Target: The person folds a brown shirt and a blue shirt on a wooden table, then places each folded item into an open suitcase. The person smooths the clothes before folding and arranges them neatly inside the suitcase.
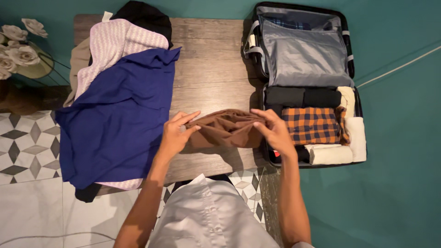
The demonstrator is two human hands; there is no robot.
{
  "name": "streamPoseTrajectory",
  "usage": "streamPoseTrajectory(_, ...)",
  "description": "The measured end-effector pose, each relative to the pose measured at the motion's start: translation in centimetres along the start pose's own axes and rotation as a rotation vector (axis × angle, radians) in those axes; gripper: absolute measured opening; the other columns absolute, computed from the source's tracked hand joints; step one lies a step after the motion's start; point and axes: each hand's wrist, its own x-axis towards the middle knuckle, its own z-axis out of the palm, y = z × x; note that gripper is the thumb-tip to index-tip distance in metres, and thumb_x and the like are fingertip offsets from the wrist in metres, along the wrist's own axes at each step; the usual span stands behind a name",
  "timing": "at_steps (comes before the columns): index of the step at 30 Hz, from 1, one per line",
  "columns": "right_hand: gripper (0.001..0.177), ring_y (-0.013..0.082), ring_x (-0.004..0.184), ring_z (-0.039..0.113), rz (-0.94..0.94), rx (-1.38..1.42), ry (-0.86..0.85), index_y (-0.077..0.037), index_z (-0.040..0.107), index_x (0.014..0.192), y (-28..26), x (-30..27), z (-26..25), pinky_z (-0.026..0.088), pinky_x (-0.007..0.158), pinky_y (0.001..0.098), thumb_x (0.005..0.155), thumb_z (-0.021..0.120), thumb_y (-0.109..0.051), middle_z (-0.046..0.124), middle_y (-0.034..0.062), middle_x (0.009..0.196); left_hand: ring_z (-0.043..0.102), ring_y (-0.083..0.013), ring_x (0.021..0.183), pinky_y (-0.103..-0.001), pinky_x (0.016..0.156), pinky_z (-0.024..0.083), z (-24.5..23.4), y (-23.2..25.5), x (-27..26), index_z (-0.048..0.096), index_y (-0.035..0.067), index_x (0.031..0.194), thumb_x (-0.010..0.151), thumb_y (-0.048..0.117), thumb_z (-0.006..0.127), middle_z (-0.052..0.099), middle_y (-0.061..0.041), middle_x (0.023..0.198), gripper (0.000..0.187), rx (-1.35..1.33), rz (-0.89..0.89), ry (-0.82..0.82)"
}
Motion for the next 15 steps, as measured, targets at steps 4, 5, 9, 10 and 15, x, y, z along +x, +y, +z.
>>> streamPoseTrajectory(4,0.026,0.0141,0.082,0.058,0.045,-0.21,-0.058,-0.001,0.074,0.117,2.1,0.9,0.7,0.049,0.073,0.0282,0.092,0.074,-0.009,0.063,0.0022,0.097,0.062,-0.0158,0.074,-0.03,0.068,0.051,-1.1,-2.5,0.1,0.078,0.008,0.108,0.081,0.003,0.082,0.068,-0.006,0.091,0.029,0.135,-0.013,-0.047)
streamPoseTrajectory(5,0.024,0.0163,0.081,0.061,0.055,-0.282,-0.071,-0.001,0.074,0.113,2.5,0.9,0.8,0.051,0.073,0.0293,0.091,0.075,-0.01,0.065,0.0032,0.097,0.061,-0.018,0.072,-0.031,0.066,0.05,-1.4,-3.0,0.0,0.078,0.007,0.106,0.08,0.002,0.082,0.068,-0.007,0.09,0.027,0.154,-0.036,-0.064)
streamPoseTrajectory(9,0.021,0.0251,0.088,0.065,-0.105,-0.398,-0.062,0.001,0.073,0.109,3.6,2.2,1.9,0.051,0.079,0.0338,0.091,0.076,-0.011,0.063,0.0096,0.098,0.064,-0.0217,0.069,-0.035,0.065,0.05,-1.8,-3.3,-0.2,0.079,0.011,0.104,0.079,-0.001,0.078,0.068,-0.007,0.093,0.027,0.319,-0.093,-0.021)
streamPoseTrajectory(10,0.02,0.0269,0.088,0.064,-0.121,-0.434,-0.03,0.0,0.073,0.109,3.8,2.7,2.3,0.051,0.079,0.0353,0.092,0.076,-0.01,0.062,0.0109,0.1,0.064,-0.0233,0.071,-0.035,0.065,0.05,-1.6,-3.3,-0.1,0.079,0.011,0.105,0.08,-0.003,0.077,0.067,-0.008,0.096,0.028,0.339,-0.02,0.047)
streamPoseTrajectory(15,0.019,0.028,0.092,0.064,-0.268,-0.457,0.239,-0.006,0.074,0.108,5.8,3.6,5.8,0.054,0.078,0.037,0.089,0.075,0.0,0.054,0.0138,0.114,0.063,-0.0268,0.072,-0.037,0.063,0.05,-0.3,-5.5,-0.7,0.079,0.013,0.109,0.084,-0.002,0.076,0.06,-0.01,0.099,0.03,0.358,0.165,0.308)
